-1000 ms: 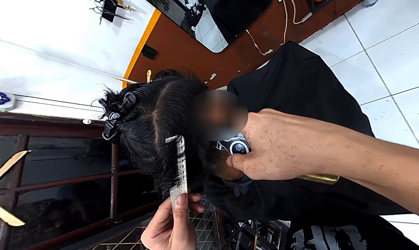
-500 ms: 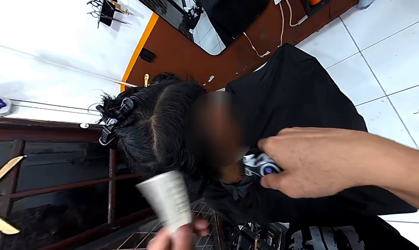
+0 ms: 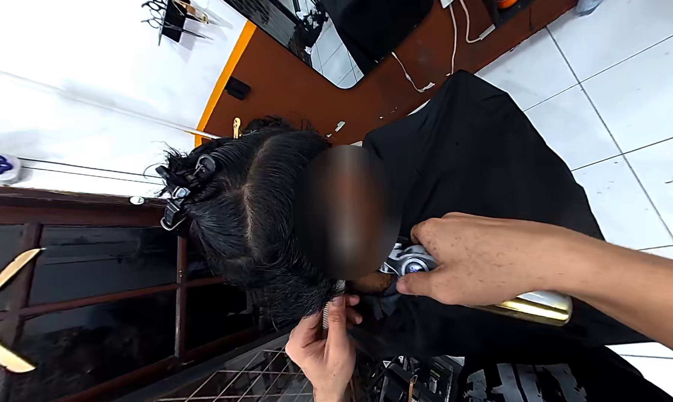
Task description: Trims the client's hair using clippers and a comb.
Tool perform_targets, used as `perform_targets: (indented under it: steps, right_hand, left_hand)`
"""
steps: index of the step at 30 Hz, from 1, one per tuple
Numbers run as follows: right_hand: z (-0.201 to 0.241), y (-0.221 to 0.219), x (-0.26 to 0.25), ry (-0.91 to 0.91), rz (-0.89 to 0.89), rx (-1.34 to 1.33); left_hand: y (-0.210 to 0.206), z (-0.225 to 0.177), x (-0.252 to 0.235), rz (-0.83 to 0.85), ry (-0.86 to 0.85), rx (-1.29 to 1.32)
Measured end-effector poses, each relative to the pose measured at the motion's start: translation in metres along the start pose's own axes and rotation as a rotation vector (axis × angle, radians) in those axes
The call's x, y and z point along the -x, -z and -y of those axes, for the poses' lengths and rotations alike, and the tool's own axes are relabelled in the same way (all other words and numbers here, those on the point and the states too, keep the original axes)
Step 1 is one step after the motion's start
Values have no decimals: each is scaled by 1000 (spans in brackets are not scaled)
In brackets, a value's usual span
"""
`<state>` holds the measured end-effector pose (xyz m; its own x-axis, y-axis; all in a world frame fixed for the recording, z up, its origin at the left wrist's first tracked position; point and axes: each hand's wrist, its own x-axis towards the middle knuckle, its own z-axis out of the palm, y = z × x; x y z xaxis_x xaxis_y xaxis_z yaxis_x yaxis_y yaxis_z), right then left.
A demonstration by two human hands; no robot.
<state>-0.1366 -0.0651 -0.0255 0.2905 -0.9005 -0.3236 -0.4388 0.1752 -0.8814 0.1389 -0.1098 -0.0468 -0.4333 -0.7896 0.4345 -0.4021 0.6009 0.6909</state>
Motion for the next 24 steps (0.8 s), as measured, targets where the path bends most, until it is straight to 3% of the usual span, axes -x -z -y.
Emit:
perform_targets:
  steps: [5, 11, 15, 20, 24]
  right_hand:
    - [7, -4, -10, 42, -97, -86]
    - [6, -5, -11, 177, -222, -107]
    - [6, -13, -9, 165, -249, -171]
    - [9, -25, -10, 18, 88, -254]
    - [11, -30, -16, 24, 104, -399]
  left_hand:
    - [6, 3, -6, -87, -176, -138]
    - [11, 1, -10, -127, -168, -134]
    - [14, 0, -13, -145, -162, -130]
    - [15, 1, -15, -150, -156, -111]
    - [15, 2, -14, -145, -157, -103]
